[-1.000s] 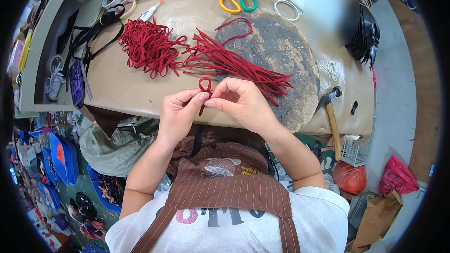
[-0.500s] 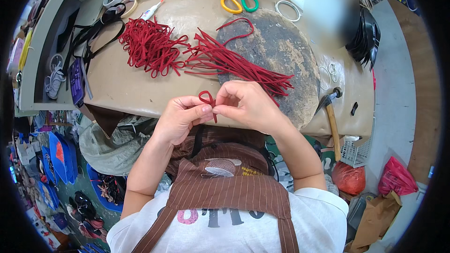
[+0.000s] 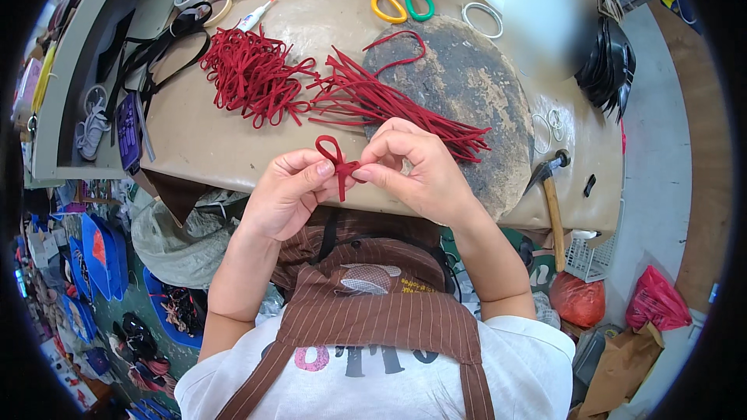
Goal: Knotting or grouping red laces at a manufacturing workbench.
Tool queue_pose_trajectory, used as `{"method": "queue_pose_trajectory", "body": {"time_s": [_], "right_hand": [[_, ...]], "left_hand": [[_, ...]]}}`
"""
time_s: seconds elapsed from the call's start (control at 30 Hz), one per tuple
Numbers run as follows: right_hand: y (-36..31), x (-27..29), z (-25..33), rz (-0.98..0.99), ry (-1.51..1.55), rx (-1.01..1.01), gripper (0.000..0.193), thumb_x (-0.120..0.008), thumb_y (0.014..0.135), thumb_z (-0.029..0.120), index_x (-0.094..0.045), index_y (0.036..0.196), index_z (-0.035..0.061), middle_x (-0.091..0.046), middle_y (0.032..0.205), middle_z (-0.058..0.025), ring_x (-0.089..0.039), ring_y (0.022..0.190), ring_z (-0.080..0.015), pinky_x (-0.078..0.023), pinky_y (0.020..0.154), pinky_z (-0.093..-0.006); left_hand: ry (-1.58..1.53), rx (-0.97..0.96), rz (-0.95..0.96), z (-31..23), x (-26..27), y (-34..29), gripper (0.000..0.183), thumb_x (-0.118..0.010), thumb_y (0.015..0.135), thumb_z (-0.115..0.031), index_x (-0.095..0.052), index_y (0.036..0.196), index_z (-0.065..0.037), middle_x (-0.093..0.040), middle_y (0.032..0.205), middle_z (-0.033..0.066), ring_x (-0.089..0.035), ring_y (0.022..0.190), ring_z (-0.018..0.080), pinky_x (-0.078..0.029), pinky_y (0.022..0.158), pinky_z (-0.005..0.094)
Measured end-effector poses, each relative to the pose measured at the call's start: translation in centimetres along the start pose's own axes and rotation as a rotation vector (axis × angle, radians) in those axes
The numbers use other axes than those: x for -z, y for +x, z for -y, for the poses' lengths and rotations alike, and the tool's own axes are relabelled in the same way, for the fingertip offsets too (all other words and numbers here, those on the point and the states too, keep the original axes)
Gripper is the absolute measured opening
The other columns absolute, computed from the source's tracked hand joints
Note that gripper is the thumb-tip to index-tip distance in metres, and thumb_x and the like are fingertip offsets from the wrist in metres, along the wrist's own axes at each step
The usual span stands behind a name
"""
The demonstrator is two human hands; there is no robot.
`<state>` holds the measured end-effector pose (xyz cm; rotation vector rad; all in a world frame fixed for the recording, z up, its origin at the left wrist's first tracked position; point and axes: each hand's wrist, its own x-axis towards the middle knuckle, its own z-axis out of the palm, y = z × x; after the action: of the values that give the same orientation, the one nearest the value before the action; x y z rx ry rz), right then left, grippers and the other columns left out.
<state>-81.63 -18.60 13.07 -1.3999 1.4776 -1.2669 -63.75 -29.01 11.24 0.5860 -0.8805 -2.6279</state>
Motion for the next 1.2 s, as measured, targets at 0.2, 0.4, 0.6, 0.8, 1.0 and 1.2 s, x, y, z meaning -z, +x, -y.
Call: {"method": "queue_pose_trajectory", "body": {"time_s": [0.2, 0.4, 0.6, 0.8, 1.0, 1.2], "right_hand": [[-0.3, -0.8, 0.5, 0.023, 0.063, -0.03, 0.007, -0.058, 0.085, 0.004, -0.053, 0.084, 0.0013, -0.055, 0.077, -0.003, -0.053, 0.071, -0.0076, -0.043, 0.063, -0.0227], [-0.9, -1.2, 0.1, 0.002, 0.144, -0.223, 0.006, -0.055, 0.087, 0.005, -0.051, 0.088, 0.0008, -0.056, 0.076, -0.0038, -0.056, 0.071, -0.0083, -0.045, 0.067, -0.0234], [-0.8, -1.7, -0.3, -0.117, 0.109, -0.087, 0.007, -0.057, 0.086, 0.002, -0.052, 0.087, -0.0008, -0.057, 0.08, -0.0053, -0.058, 0.074, -0.01, -0.047, 0.067, -0.0247], [-0.6, -1.7, 0.2, -0.102, 0.062, -0.089, 0.01, -0.062, 0.082, 0.003, -0.057, 0.088, -0.0018, -0.058, 0.081, -0.006, -0.058, 0.073, -0.0108, -0.047, 0.067, -0.0252], [-0.3, -1.6, 0.4, -0.098, -0.023, -0.075, 0.011, -0.064, 0.082, 0.008, -0.06, 0.082, -0.0018, -0.059, 0.074, -0.004, -0.056, 0.07, -0.0086, -0.046, 0.065, -0.0234], [-0.8, -2.6, -0.3, -0.16, 0.249, -0.288, 0.011, -0.061, 0.086, 0.01, -0.061, 0.084, -0.0014, -0.061, 0.074, -0.0021, -0.057, 0.069, -0.0067, -0.047, 0.064, -0.0225]], "left_hand": [[0.142, -0.18, -0.044, -0.3, 0.4, 0.5, 0.011, -0.056, 0.089, -0.008, -0.061, 0.093, 0.002, -0.064, 0.088, 0.0078, -0.062, 0.082, 0.0122, -0.052, 0.077, 0.0266], [0.58, -0.376, -0.169, -0.8, 1.3, 1.2, 0.014, -0.054, 0.09, -0.008, -0.058, 0.095, 0.005, -0.064, 0.089, 0.0112, -0.064, 0.082, 0.0165, -0.052, 0.076, 0.0275], [0.052, -0.137, -0.084, -0.4, 0.0, 0.5, 0.018, -0.056, 0.09, -0.012, -0.062, 0.099, 0.002, -0.065, 0.094, 0.0082, -0.061, 0.087, 0.0123, -0.049, 0.082, 0.0263], [0.123, -0.248, -0.144, 1.6, -0.3, 1.6, 0.018, -0.057, 0.089, -0.012, -0.064, 0.099, 0.001, -0.065, 0.09, 0.0056, -0.058, 0.081, 0.0082, -0.047, 0.076, 0.0232], [0.309, -0.372, -0.195, 2.1, -0.9, 1.3, 0.019, -0.057, 0.09, -0.014, -0.064, 0.096, 0.002, -0.065, 0.085, 0.0053, -0.058, 0.076, 0.0081, -0.047, 0.073, 0.0225], [0.171, -0.421, -0.27, 3.7, 0.1, 1.7, 0.022, -0.056, 0.091, -0.018, -0.063, 0.098, 0.002, -0.065, 0.087, 0.0067, -0.059, 0.078, 0.0098, -0.048, 0.074, 0.0246]]}}
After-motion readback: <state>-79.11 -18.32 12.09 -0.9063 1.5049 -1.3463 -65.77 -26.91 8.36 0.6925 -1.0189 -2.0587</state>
